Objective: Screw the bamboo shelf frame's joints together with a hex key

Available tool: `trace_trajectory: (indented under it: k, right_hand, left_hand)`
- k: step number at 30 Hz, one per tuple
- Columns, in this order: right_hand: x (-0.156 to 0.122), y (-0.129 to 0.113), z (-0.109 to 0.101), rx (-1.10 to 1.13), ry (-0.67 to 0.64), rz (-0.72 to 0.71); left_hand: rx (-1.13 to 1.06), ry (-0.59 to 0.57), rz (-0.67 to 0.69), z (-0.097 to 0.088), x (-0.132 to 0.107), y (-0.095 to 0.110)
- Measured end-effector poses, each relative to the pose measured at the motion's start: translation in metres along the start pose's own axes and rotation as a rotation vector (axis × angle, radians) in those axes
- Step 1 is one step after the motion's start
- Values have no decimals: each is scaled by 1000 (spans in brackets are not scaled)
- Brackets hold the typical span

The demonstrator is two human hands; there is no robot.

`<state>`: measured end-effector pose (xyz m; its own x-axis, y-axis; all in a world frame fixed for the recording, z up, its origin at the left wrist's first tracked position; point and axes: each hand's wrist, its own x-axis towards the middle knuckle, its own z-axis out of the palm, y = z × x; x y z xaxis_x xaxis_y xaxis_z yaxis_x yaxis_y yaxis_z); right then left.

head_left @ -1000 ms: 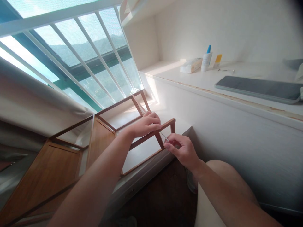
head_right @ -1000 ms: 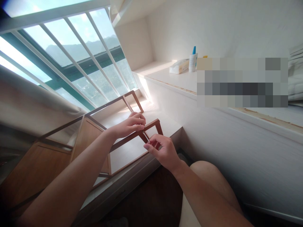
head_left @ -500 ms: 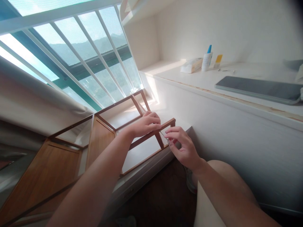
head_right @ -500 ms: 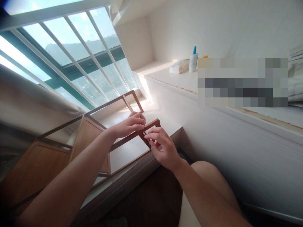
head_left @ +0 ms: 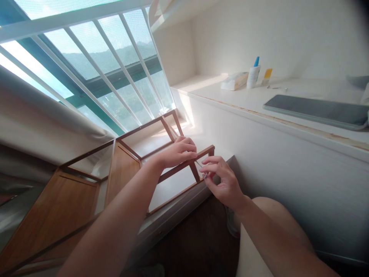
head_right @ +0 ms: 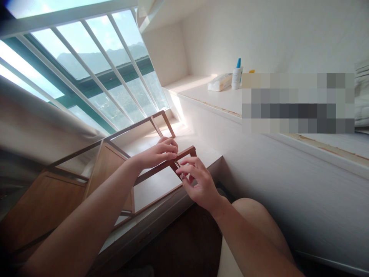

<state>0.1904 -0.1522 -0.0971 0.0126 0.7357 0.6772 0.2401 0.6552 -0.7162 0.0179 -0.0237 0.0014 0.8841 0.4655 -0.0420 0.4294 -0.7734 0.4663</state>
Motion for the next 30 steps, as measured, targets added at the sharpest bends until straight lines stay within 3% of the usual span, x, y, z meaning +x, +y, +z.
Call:
trace_trajectory:
  k: [30]
  right_hand:
    - [0, 0, 3, 29, 47, 25]
  left_hand:
    - [0, 8, 11, 0, 1, -2]
